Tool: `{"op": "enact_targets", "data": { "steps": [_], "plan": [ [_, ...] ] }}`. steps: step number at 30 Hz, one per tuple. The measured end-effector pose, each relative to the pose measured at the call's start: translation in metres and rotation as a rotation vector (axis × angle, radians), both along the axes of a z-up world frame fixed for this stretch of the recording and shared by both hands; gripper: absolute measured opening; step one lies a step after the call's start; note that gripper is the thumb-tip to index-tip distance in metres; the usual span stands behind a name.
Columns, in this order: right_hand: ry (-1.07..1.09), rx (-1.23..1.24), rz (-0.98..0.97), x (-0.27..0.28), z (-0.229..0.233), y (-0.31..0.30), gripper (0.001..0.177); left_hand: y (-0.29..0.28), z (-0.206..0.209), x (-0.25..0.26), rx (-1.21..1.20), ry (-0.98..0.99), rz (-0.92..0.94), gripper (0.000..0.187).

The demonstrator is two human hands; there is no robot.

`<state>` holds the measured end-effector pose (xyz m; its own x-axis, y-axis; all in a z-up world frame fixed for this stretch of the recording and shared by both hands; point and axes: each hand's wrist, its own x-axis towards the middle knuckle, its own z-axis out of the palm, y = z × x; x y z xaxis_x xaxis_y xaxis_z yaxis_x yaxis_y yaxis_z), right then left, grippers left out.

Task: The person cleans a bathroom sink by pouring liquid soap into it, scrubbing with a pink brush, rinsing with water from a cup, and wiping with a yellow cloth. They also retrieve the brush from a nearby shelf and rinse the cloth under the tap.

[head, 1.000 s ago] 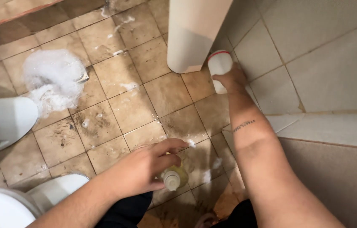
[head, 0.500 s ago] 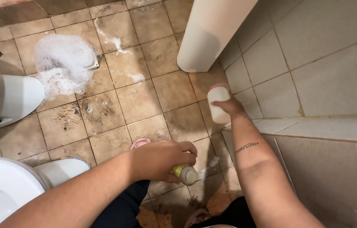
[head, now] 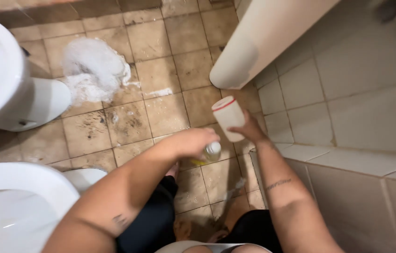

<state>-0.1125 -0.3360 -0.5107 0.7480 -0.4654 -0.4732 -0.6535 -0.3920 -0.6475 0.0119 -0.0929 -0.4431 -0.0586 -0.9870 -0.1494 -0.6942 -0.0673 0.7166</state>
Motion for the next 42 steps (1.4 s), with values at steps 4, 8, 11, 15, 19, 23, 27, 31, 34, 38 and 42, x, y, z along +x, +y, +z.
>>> {"op": "enact_targets", "data": {
  "steps": [4,8,11,15,19,23,27,31,34,38,42],
  "plan": [
    [0.045,0.013,-0.018,0.003,0.069,0.051,0.106,0.032,0.023,0.041,0.119,-0.061,0.230,0.074],
    [0.028,0.195,-0.121,0.012,0.168,0.115,0.118,0.089,0.077,0.052,0.129,-0.052,0.622,0.061],
    [-0.260,0.312,-0.143,0.003,0.183,0.152,0.127,0.133,0.132,0.059,0.067,0.010,0.795,0.056],
    [-0.478,0.485,0.001,0.044,0.321,0.200,0.119,0.190,0.198,0.070,0.036,-0.098,0.976,0.055],
    [-0.462,0.498,-0.033,0.080,0.424,0.212,0.113,0.211,0.304,0.088,0.150,0.061,1.006,0.042],
    [-0.402,0.372,-0.030,0.102,0.487,0.202,0.114,0.230,0.346,0.103,0.088,-0.009,0.953,0.048],
    [-0.219,0.296,0.020,0.103,0.488,0.191,0.109,0.221,0.426,0.129,-0.023,0.101,0.816,0.040],
    [-0.193,0.297,0.096,0.097,0.488,0.195,0.107,0.218,0.451,0.132,-0.092,-0.022,0.626,0.054],
    [-0.132,0.191,0.214,0.106,0.501,0.203,0.111,0.211,0.467,0.142,-0.176,-0.018,0.438,0.059],
    [-0.121,0.190,0.291,0.114,0.521,0.213,0.114,0.215,0.459,0.135,-0.068,0.138,0.324,0.049],
    [-0.284,0.014,0.553,0.125,0.525,0.207,0.117,0.221,0.451,0.124,-0.093,0.126,0.308,0.053]
  ]
}}
